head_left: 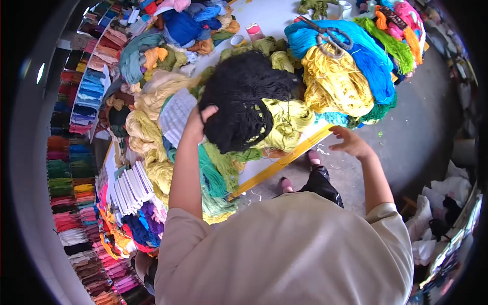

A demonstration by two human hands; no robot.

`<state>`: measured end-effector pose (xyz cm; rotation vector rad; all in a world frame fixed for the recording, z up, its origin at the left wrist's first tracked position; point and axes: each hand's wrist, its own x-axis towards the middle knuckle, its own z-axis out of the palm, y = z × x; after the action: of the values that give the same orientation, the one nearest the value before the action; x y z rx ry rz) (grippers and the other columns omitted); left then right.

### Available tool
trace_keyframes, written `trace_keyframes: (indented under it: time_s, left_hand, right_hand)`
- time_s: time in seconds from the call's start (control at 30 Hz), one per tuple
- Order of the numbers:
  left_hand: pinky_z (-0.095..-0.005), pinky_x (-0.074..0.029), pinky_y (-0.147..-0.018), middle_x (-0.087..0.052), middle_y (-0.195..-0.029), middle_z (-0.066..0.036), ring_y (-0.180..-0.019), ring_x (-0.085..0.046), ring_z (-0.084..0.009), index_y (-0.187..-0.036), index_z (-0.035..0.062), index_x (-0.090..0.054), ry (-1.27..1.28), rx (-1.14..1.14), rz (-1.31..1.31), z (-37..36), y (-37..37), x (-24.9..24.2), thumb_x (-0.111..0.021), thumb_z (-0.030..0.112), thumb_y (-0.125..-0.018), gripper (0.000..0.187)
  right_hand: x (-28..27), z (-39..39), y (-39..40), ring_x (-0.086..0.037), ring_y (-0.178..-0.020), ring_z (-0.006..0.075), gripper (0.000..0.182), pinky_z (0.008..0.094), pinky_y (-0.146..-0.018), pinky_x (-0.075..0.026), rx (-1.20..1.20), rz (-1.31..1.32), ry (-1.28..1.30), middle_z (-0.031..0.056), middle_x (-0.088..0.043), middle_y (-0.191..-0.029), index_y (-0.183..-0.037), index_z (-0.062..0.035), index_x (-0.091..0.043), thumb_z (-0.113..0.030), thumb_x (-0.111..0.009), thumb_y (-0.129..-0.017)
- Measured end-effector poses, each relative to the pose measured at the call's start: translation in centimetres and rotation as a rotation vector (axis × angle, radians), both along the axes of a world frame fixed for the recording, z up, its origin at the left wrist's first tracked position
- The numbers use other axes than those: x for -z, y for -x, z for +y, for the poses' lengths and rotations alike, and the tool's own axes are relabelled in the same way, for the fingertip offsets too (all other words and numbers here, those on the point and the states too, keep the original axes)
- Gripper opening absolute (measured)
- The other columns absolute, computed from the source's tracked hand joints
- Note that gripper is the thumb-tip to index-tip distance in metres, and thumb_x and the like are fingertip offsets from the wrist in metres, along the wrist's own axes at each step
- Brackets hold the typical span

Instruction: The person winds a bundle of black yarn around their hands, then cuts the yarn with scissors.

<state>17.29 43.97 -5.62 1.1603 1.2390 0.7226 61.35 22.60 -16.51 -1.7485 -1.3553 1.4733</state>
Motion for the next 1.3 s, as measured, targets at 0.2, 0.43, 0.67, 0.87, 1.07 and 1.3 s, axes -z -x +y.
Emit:
trace_keyframes:
  time_s: [0.2,0.43,0.67,0.87,1.07,1.3]
  left_hand:
    - [-0.0344,-0.049,-0.094,-0.058,-0.127,-0.009,-0.113,-0.058,-0.0206,-0.129,0.0023,-0.057,-0.114,-0.518,0.099,-5.0,2.3,10.4,-0.062,0.003,-0.090,0.039]
    - [-0.0378,-0.045,-0.097,-0.061,-0.120,-0.016,-0.111,-0.059,-0.0272,-0.125,0.0032,-0.059,-0.557,-0.486,0.676,-7.9,-6.3,8.5,-0.074,0.013,-0.084,0.045]
    - [-0.0366,-0.051,-0.089,-0.067,-0.107,-0.015,-0.098,-0.065,-0.0320,-0.115,0.0002,-0.063,-0.447,-0.513,0.664,-4.2,-2.8,8.7,-0.073,0.002,-0.074,0.042]
    - [-0.0229,-0.050,-0.075,-0.069,-0.102,-0.001,-0.088,-0.065,-0.0109,-0.115,0.0058,-0.063,-0.322,-0.724,-0.399,-4.9,-2.4,-4.6,-0.061,0.000,-0.087,0.028]
    - [-0.0240,-0.046,-0.084,-0.067,-0.099,-0.002,-0.091,-0.057,-0.0097,-0.110,0.0021,-0.066,-0.661,-0.599,0.120,-7.6,0.2,-12.3,-0.067,0.017,-0.093,0.022]
    - [-0.0244,-0.047,-0.059,-0.067,-0.091,-0.003,-0.072,-0.058,-0.0099,-0.111,0.0067,-0.064,-0.450,-0.568,-0.591,-18.0,4.5,-20.9,-0.060,0.012,-0.090,0.022]
  right_hand:
    - [0.6,5.9,-1.1,-0.065,-0.103,0.0305,0.048,0.0369,-0.088,-0.052,-0.160,-0.097,-0.255,0.0168,-0.062,-0.115,-0.123,-0.0018,-0.059,-0.008,-0.071,-0.077]
    - [2.2,20.1,6.2,-0.060,-0.105,0.0337,0.053,0.0405,-0.092,-0.049,-0.112,-0.298,-0.750,0.0166,-0.061,-0.116,-0.126,-0.0037,-0.054,-0.005,-0.074,-0.076]
    - [2.5,26.2,7.8,-0.062,-0.103,0.0349,0.035,0.0446,-0.088,-0.050,-0.157,-0.343,-0.725,0.0165,-0.068,-0.102,-0.107,-0.0095,-0.069,-0.020,-0.076,-0.074]
    - [-12.1,26.6,3.8,-0.055,-0.097,0.0077,0.021,0.0224,-0.086,-0.044,-0.165,0.531,-0.556,-0.0006,-0.063,-0.104,-0.109,-0.0042,-0.060,-0.004,-0.060,-0.088]
    - [-24.5,23.0,3.6,-0.066,-0.082,0.0083,0.019,0.0228,-0.076,-0.053,-0.307,0.803,-0.503,0.0023,-0.068,-0.095,-0.107,-0.0030,-0.061,-0.004,-0.062,-0.088]
    - [-37.9,15.2,8.3,-0.065,-0.088,0.0076,0.022,0.0222,-0.081,-0.051,-0.512,0.573,-0.790,-0.0004,-0.069,-0.100,-0.114,-0.0064,-0.062,-0.007,-0.060,-0.092]
